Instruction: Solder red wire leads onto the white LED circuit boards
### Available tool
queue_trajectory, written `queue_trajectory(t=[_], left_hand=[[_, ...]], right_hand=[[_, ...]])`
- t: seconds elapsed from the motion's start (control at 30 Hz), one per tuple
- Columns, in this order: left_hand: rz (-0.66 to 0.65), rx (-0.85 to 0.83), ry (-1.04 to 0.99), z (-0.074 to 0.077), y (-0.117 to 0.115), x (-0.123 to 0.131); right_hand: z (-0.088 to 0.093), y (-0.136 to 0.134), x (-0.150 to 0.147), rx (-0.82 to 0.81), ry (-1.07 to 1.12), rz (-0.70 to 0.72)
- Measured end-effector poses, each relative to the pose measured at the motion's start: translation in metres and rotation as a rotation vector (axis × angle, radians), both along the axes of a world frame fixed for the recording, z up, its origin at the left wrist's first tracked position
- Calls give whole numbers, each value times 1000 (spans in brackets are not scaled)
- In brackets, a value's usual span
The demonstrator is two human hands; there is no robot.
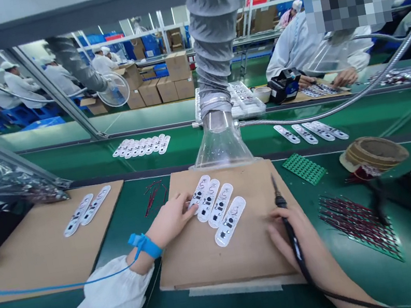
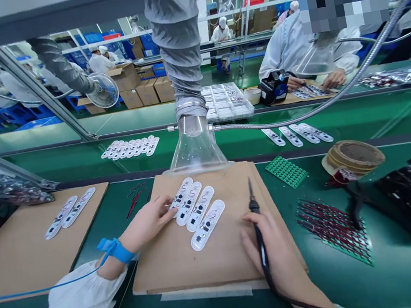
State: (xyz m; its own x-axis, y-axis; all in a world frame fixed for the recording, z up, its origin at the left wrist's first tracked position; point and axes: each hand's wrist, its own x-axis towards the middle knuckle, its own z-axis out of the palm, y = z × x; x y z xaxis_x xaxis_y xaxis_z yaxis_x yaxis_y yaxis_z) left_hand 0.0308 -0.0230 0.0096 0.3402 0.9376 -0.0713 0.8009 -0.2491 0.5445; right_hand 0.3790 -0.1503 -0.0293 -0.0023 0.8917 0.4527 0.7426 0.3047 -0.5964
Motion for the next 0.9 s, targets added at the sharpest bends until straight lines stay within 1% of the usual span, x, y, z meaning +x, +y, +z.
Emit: queue_trajectory(t=[0.1, 0.17, 0.23, 0.3, 0.43, 0.53, 0.6, 0.73, 0.8, 0.9], left_hand=[[-17, 2, -5, -5, -13, 22], [-35, 10, -11, -7, -20, 36], [-54, 16, -25, -7, -25, 49], [-70, 16, -44, -7, -28, 60], [-100, 14, -77, -6, -27, 75], [-118, 5, -89, -5, -21, 79], [-131, -9, -97, -4, -16, 78], [-174, -48, -125, -2, -1, 76], [-194, -75, -174, -2, 7, 75], [-137, -116, -323, -7, 17, 69]], right_hand=[[1, 2, -22, -119, 29, 99], [1, 4, -27, -202, 38, 156], [1, 8, -22, -235, 34, 175], [1, 18, -11, -221, 21, 164], [2, 50, 12, -156, 8, 139], [3, 67, 18, -115, 14, 117], [2, 72, 18, -94, 21, 106], [-2, 67, 17, -89, 33, 89], [-2, 62, 17, -105, 36, 78], [1, 56, 15, -153, 29, 71]])
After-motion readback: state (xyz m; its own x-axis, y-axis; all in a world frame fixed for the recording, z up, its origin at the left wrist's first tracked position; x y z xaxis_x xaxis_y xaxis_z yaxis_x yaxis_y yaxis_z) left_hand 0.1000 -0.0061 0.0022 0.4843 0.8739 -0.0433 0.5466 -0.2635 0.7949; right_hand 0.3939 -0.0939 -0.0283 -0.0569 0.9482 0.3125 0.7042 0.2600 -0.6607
